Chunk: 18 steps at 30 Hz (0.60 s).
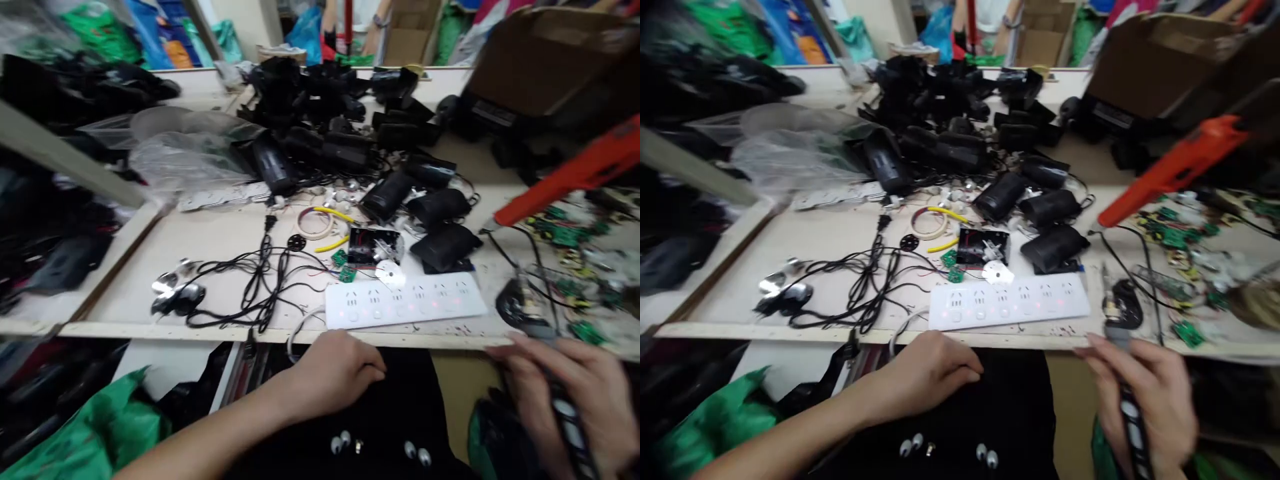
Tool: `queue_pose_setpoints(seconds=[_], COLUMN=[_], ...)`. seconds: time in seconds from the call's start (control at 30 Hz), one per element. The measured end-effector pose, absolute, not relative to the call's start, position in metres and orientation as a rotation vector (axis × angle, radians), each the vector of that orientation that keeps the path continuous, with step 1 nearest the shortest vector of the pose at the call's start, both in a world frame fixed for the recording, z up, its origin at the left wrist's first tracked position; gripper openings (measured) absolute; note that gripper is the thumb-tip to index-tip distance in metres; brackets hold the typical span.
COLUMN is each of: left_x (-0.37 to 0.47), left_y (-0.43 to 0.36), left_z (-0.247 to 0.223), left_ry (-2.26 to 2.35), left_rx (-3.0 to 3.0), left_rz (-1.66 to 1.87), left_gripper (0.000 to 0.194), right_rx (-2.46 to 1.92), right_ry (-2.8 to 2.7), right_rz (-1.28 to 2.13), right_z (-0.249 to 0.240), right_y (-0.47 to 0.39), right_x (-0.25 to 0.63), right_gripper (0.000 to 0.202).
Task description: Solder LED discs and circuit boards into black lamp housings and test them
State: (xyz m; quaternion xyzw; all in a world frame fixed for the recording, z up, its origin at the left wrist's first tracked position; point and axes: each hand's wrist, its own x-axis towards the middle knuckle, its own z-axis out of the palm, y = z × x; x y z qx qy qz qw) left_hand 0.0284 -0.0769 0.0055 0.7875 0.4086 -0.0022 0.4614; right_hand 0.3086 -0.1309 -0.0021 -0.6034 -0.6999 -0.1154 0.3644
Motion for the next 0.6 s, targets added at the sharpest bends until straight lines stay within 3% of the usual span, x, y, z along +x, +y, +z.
queue_pose_setpoints(seconds=[0.13, 0.3, 0.4, 0.5, 0.6], left_x=[0.099, 0.153, 0.175, 0.181, 0.164], left_y=[-0.068, -0.089, -0.101, -0.104, -0.095], left_z=[-0.012, -0.037, -0.046, -0.047, -0.034], left_ry=[0.570, 0.390, 0.265, 0.119, 0.221], left_rx=[2.232, 2.298, 2.267, 2.102, 1.770], left_rz=[-0.369, -0.626, -0.705, -0.647, -0.345], left_gripper=[0.020, 0.028, 0.021, 0.017, 0.018], right_rx=[-1.431, -1.445, -1.463, -1.458, -1.400], right_ry=[-1.934, -1.964, -1.893, -1.832, -1.820], right_rz=[-0.283, -0.254, -0.332, -0.383, -0.347], right_z=[-0.022, -0.042, -0.042, -0.036, -0.030], right_y=[-0.155, -0.189, -0.192, -0.183, -0.171], right_x=[0.290, 0.289, 0.292, 0.295, 0.298], right_gripper=[0.008, 0.008, 0.012, 0.014, 0.014])
